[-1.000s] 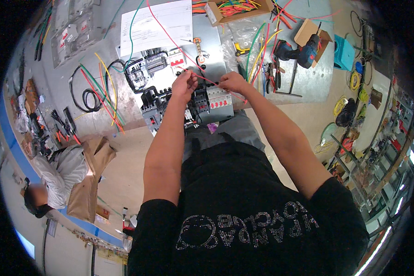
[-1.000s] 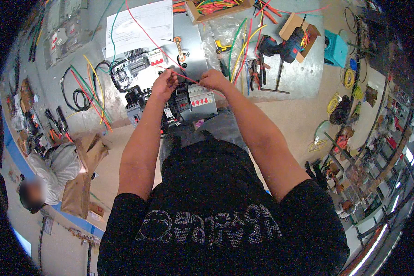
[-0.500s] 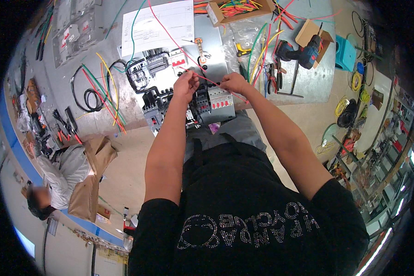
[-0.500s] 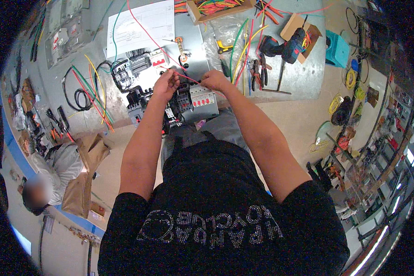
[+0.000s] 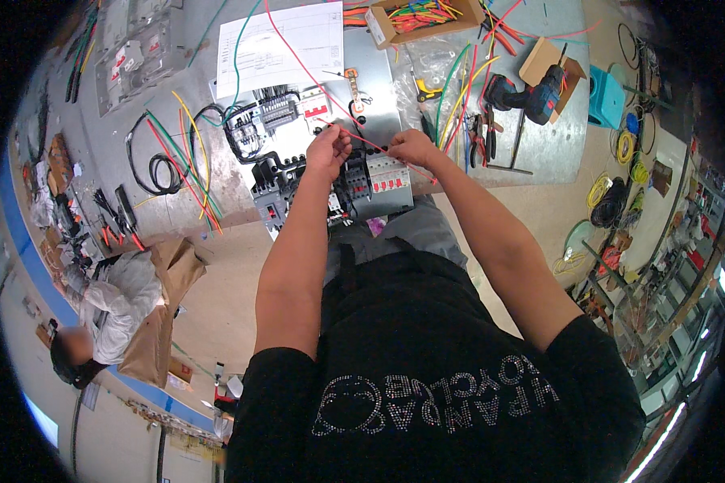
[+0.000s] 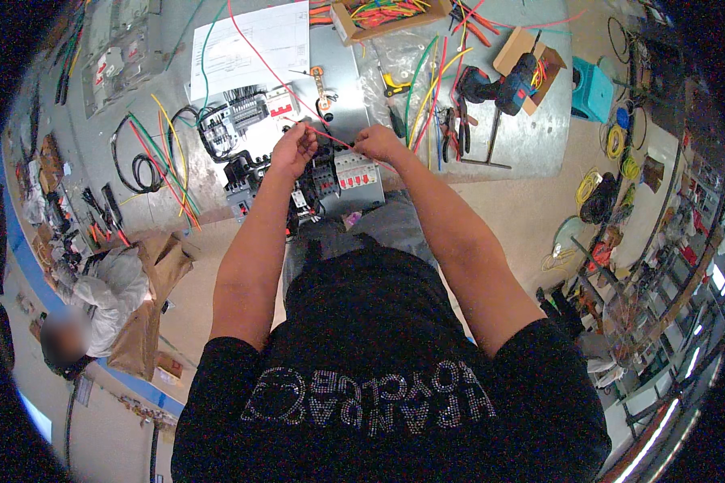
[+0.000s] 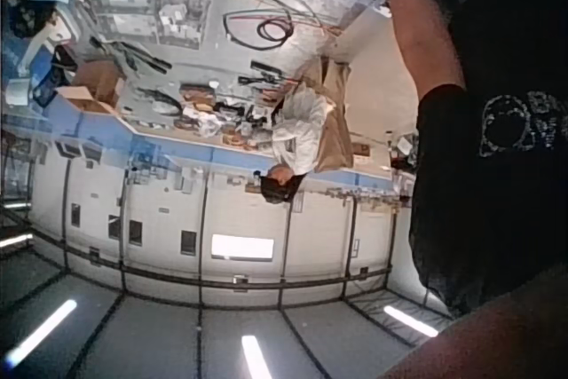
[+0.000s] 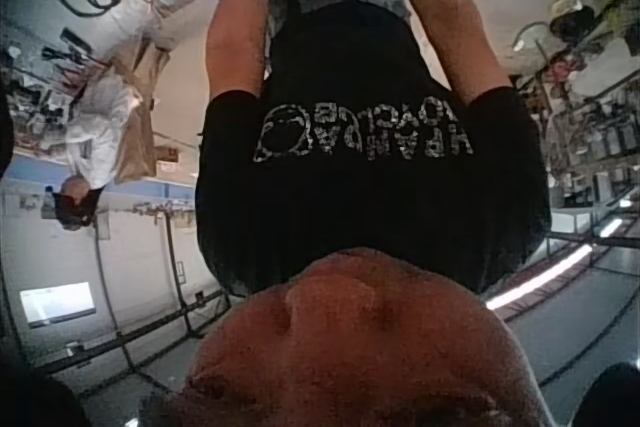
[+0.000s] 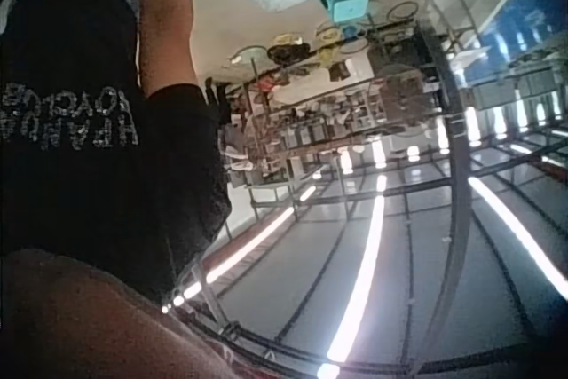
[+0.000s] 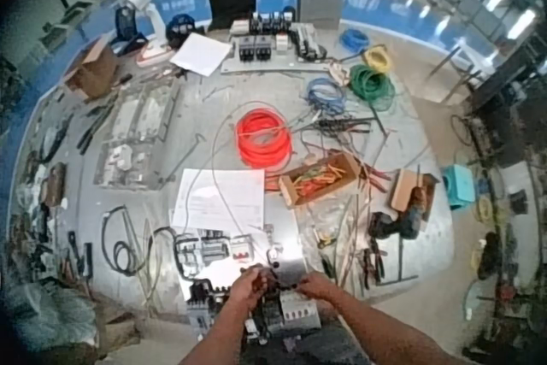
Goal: The person strips insulation from red, yellow, and green wires using pliers and inserts them into terminals on an electrical control panel. They move around the workshop to retrieve additional wire and continue connecting wires to the panel.
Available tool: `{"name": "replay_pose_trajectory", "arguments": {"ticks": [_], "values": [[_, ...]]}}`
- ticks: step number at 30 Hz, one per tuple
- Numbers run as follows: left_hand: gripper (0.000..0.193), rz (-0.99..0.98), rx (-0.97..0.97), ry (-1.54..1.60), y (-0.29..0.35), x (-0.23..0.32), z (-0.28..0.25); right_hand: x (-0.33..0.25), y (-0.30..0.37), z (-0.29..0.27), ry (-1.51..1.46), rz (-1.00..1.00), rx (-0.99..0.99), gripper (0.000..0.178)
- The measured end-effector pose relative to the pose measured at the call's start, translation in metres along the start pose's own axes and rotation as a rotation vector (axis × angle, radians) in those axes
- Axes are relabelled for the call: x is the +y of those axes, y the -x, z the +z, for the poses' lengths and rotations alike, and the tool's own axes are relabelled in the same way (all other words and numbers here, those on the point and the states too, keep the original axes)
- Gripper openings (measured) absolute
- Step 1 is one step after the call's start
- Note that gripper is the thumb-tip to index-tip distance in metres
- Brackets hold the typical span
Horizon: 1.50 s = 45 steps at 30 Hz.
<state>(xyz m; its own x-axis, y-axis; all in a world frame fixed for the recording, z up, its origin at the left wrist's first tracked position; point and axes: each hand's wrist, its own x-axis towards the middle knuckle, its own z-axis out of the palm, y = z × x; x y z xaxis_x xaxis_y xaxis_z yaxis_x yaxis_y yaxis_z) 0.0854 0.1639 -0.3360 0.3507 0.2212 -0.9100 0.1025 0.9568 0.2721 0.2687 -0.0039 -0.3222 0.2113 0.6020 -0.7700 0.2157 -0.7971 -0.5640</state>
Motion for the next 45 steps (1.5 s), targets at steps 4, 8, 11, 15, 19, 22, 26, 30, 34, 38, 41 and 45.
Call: {"name": "replay_pose_trajectory", "arguments": {"ticks": [4,8,11,15,19,22,26,30,34,38,41,45], "values": [[0.016,0.013,-0.002,0.005,0.0,-0.002,0.0,0.007,-0.004,0.003,-0.019,0.065,-0.053,0.03],[0.018,0.023,0.004,0.003,0.004,-0.001,0.0,0.003,0.001,0.003,0.106,-0.033,0.01,0.025],[0.021,0.046,0.012,-0.026,0.01,0.001,0.004,-0.003,0.009,0.001,0.157,-0.103,0.028,0.023],[0.023,0.174,0.045,-0.074,0.032,0.004,0.015,-0.008,0.024,-0.001,0.124,-0.26,0.039,0.024],[0.022,0.368,0.052,-0.024,0.075,0.017,0.031,-0.04,0.07,-0.011,-0.021,-0.401,0.105,0.024],[0.019,0.471,0.086,0.043,0.102,0.025,0.038,-0.079,0.11,-0.015,0.066,-0.456,0.13,0.019],[0.017,0.526,0.076,0.15,0.141,0.036,0.046,-0.1,0.138,-0.002,0.032,-0.494,0.169,0.018],[0.019,0.562,0.019,0.236,0.161,0.042,0.034,-0.115,0.162,0.018,-0.029,-0.551,0.21,0.019],[0.018,0.618,-0.048,0.234,0.195,0.05,0.041,-0.129,0.183,0.026,-0.105,-0.558,0.21,0.021],[0.018,0.539,-0.161,0.308,0.206,0.058,0.034,-0.139,0.213,0.032,-0.112,-0.529,0.239,0.022],[0.021,0.532,-0.229,0.328,0.224,0.068,0.037,-0.142,0.229,0.037,-0.088,-0.572,0.24,0.023],[0.019,0.552,-0.456,0.109,0.269,0.068,0.064,-0.135,0.239,0.03,-0.217,-0.699,0.179,0.022]]}}
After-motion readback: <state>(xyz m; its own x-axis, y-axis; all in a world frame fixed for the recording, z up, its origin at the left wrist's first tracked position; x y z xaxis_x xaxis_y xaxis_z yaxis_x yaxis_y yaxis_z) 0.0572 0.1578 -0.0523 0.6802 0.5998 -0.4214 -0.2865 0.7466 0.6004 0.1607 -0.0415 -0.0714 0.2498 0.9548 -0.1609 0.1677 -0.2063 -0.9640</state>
